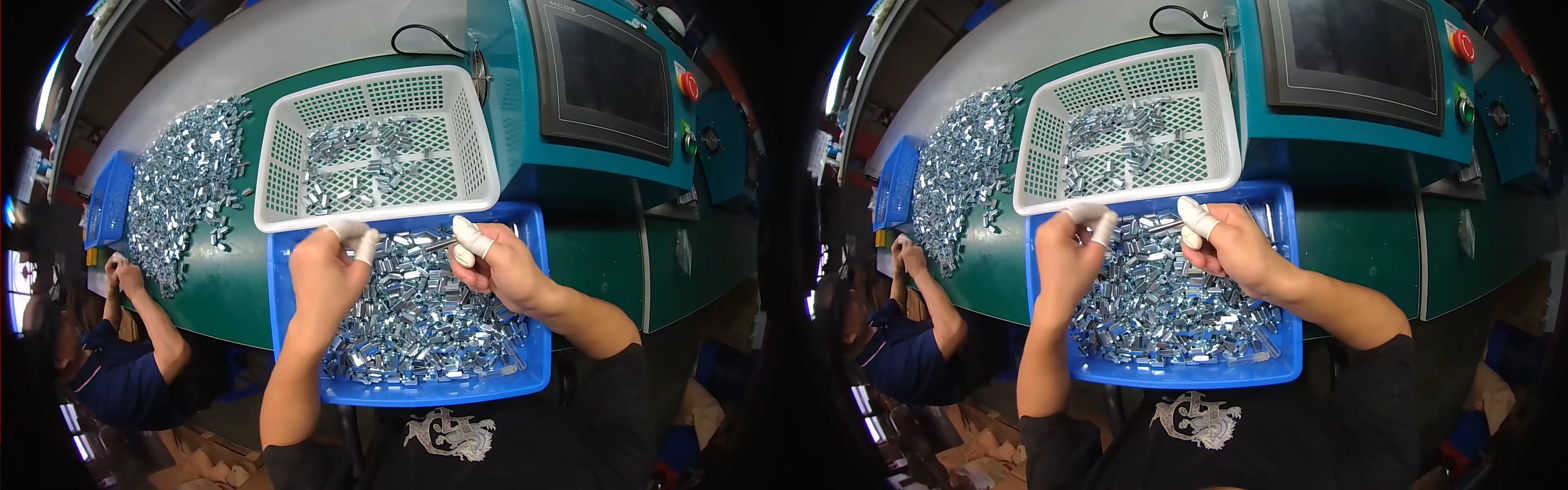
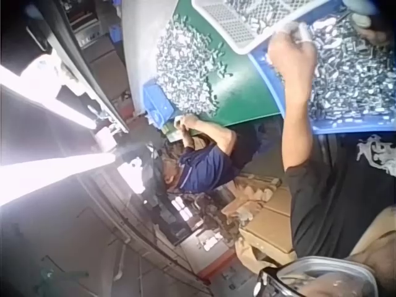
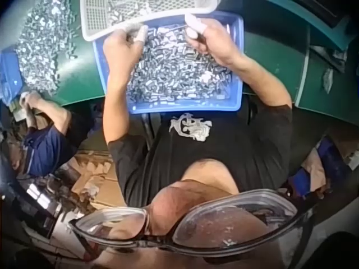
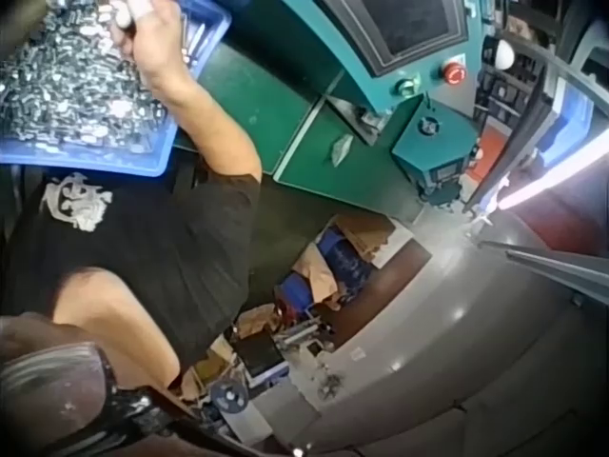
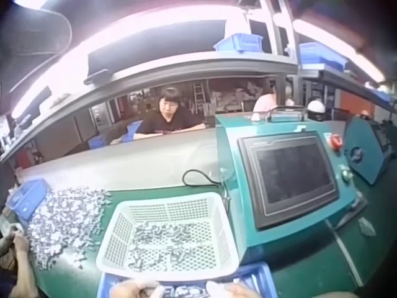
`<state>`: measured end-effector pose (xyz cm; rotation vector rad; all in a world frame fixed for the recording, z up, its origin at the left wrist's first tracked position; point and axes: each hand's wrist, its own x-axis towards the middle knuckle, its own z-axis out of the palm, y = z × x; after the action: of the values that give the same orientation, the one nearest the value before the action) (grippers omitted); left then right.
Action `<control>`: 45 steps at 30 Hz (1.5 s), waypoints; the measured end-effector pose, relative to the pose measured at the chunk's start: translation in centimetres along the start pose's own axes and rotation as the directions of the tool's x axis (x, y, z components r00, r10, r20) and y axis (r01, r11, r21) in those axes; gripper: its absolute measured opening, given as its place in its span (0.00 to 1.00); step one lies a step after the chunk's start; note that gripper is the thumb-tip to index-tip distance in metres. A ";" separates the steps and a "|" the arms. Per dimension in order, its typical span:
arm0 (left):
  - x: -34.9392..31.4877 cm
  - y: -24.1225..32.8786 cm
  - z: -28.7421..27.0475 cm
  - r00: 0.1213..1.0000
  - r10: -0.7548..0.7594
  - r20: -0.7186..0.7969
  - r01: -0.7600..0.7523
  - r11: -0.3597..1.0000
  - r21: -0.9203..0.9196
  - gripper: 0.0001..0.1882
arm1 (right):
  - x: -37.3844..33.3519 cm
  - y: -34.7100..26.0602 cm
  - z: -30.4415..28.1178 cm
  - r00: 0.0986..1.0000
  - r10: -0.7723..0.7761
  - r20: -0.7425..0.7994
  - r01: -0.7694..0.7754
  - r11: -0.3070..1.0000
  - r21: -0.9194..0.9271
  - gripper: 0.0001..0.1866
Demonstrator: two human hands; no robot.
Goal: Sorting and inspecting small metal hardware components at a factory workstation.
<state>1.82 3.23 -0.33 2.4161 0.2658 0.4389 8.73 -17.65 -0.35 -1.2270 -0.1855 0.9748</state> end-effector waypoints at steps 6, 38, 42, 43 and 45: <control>-1.5 0.2 1.3 0.960 -0.034 0.277 -0.081 0.915 0.395 0.16 | -0.4 -0.1 0.4 1.000 -0.008 0.000 0.008 0.999 -0.051 0.22; -2.3 2.1 0.9 0.963 0.063 0.261 0.137 0.721 -0.680 0.09 | -0.4 0.4 0.6 0.957 -0.290 -0.022 0.270 0.913 -0.305 0.21; -2.6 2.1 1.1 0.937 -0.009 0.348 0.262 0.676 -0.688 0.07 | -0.5 0.6 0.6 0.950 -0.311 -0.028 0.285 0.902 -0.323 0.20; -2.6 2.2 1.1 0.938 -0.011 0.346 0.261 0.678 -0.687 0.07 | -0.5 0.6 0.6 0.950 -0.312 -0.025 0.288 0.902 -0.322 0.20; -2.7 2.4 0.9 0.912 -0.020 0.409 0.340 0.596 -0.728 0.07 | -0.5 0.5 0.7 0.957 -0.289 0.002 0.271 0.895 -0.353 0.20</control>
<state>-0.12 0.09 -0.11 1.5060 0.1111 -0.0246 7.77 -17.49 -0.39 -1.5006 -0.5008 0.6726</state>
